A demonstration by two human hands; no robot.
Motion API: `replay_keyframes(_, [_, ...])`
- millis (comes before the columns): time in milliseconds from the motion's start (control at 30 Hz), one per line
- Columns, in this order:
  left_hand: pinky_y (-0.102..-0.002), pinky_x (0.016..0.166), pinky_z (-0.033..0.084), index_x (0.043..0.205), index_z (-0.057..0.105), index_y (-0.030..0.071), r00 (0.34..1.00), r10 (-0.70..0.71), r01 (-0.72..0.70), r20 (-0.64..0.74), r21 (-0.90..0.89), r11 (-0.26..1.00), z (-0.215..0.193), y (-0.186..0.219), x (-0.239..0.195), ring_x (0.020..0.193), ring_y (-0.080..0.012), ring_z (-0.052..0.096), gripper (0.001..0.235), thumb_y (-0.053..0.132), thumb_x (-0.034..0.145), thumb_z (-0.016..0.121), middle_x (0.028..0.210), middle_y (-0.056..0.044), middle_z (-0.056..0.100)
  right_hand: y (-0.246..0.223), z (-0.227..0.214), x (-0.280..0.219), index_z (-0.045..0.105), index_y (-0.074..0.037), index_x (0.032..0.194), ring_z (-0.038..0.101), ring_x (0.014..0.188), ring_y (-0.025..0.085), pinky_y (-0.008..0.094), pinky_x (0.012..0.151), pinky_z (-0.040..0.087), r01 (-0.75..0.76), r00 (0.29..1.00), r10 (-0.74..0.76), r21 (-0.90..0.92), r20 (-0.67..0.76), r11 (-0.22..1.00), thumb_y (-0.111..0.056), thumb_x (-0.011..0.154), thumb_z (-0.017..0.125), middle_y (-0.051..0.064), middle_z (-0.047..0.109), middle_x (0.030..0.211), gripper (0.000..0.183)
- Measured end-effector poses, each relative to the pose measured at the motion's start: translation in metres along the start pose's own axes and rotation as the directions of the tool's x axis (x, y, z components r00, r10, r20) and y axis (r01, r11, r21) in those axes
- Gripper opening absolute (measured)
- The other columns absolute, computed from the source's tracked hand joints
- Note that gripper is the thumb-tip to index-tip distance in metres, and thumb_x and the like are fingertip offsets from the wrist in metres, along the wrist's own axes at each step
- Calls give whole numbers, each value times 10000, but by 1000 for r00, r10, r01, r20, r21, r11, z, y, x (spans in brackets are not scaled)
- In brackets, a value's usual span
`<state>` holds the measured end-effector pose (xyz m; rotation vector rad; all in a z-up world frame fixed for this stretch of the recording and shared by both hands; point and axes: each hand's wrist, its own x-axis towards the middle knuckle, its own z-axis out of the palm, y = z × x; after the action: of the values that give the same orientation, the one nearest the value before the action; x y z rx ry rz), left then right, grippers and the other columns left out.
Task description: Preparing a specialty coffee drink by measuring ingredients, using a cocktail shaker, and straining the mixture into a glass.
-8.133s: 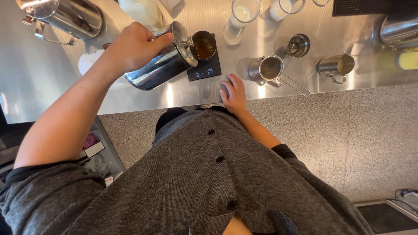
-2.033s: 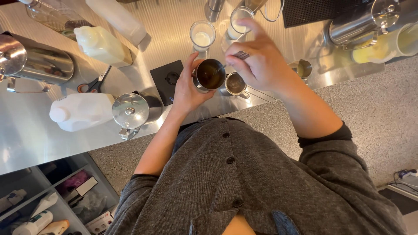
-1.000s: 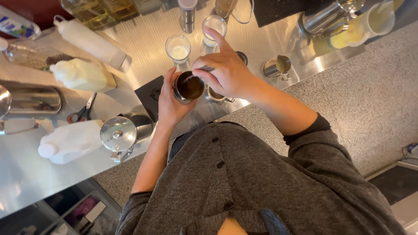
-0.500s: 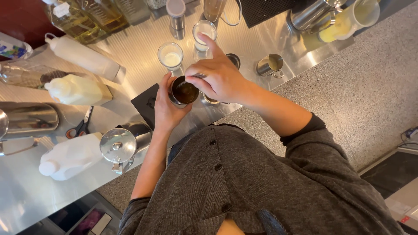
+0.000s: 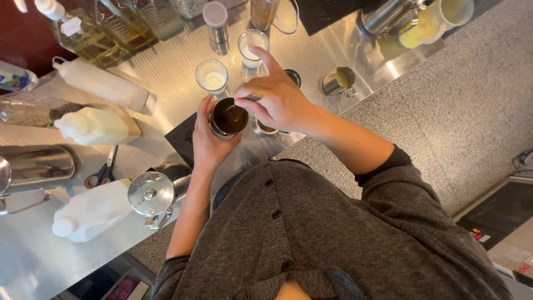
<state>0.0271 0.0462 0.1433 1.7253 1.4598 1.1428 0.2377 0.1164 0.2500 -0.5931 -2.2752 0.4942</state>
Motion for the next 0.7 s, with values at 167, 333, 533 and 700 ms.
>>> replay_keyframes(167, [-395, 1008, 564, 1544, 328, 60, 1000, -11, 11, -1, -23, 1000, 0, 2, -2, 1186, -319, 696, 1034, 121, 695, 914, 1344, -154, 655, -7, -3, 0, 696, -78, 947, 671, 721, 220, 572, 1277, 268, -23, 998, 24, -19, 61, 1000, -92, 1007, 713, 47, 702, 778, 64])
replay_keyframes(333, [-391, 1019, 554, 1537, 340, 58, 1000, -20, 20, 1, 11, 1000, 0, -1, -2, 1205, -320, 685, 1028, 127, 690, 919, 1349, -153, 655, 1, -7, -7, 679, -76, 994, 700, 799, 218, 549, 1292, 255, 12, 1000, -13, -53, -7, 999, -116, 1038, 701, 44, 729, 872, 64])
replay_keyframes(533, [-402, 1037, 531, 1499, 340, 40, 996, 16, -7, -86, 98, 995, -1, -8, -9, 1224, -339, 651, 1015, 139, 679, 930, 1370, -168, 622, 13, -41, -29, 671, -125, 979, 724, 751, 98, 420, 1168, 502, -215, 964, 249, 276, -95, 937, -231, 1136, 547, 0, 732, 897, 226])
replay_keyframes(700, [-402, 1050, 530, 1496, 354, 53, 996, 9, 0, -85, 108, 994, 1, -8, -12, 1237, -338, 644, 984, 127, 693, 917, 1380, -155, 621, 17, -49, -35, 595, -54, 890, 651, 660, 155, 440, 1267, 370, -152, 936, 207, 201, -286, 968, -265, 1180, 438, 70, 659, 752, 392])
